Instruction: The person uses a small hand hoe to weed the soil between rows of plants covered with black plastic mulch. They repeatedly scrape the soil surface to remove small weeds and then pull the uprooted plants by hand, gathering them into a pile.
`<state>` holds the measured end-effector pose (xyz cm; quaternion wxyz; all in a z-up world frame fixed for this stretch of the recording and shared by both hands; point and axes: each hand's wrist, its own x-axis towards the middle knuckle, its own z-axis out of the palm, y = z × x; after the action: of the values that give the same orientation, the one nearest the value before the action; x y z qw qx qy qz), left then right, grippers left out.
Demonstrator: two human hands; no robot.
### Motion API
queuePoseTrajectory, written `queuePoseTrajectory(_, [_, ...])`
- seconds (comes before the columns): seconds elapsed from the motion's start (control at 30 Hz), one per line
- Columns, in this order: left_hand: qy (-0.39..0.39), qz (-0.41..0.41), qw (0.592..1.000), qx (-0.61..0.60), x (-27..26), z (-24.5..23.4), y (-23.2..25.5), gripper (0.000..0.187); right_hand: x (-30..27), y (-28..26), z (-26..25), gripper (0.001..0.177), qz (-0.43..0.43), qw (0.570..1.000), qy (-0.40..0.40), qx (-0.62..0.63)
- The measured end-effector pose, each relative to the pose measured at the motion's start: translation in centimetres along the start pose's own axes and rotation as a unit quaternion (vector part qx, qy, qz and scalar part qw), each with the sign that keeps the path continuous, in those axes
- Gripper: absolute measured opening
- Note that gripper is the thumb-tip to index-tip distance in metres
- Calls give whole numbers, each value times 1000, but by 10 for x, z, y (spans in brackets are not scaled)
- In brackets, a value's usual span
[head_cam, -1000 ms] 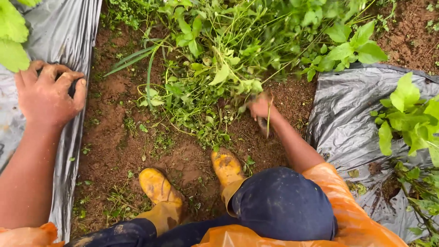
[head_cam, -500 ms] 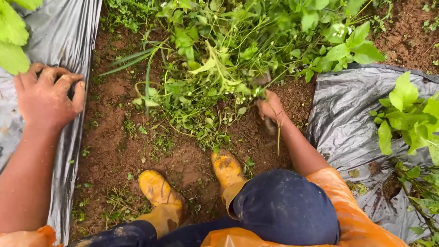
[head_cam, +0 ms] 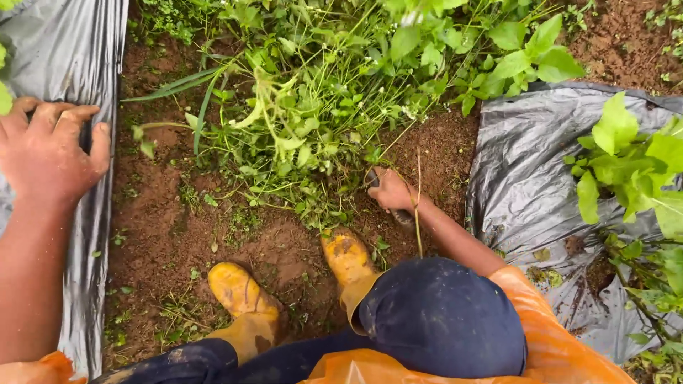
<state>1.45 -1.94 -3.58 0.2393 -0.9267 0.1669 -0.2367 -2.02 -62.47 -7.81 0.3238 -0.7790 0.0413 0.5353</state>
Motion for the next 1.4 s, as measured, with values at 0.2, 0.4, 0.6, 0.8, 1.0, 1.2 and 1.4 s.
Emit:
queuePoseTrajectory(0.2, [45, 31, 979, -197, 22, -19, 0, 10, -11, 30, 17, 67, 1, 995, 17, -103])
queuePoseTrajectory(0.4, [12, 11, 975, -222, 13, -12, 0, 11, 1, 67, 32, 25, -90, 990, 72, -83])
queuePoseTrajectory(0.6, [21, 29, 964, -264, 14, -25, -5, 8, -48, 10, -6, 12, 32, 990, 128, -57])
queuePoseTrajectory(0.8, [6, 42, 967, -249, 4, -27, -5, 10, -55, 11, -54, 14, 144, 901, 319, 256])
queuePoseTrajectory(1.0, [16, 30, 971, -236, 11, -23, -3, 10, 10, 51, -29, 11, 26, 978, 124, -163])
queuePoseTrajectory(1.2, [4, 8, 983, -183, 10, -39, 9, 15, 15, 7, -22, 6, 61, 937, 275, 204])
queuePoseTrajectory(1.4, [38, 7, 977, -210, 23, -47, 21, 12, 4, -1, -36, 63, -27, 994, 90, -59])
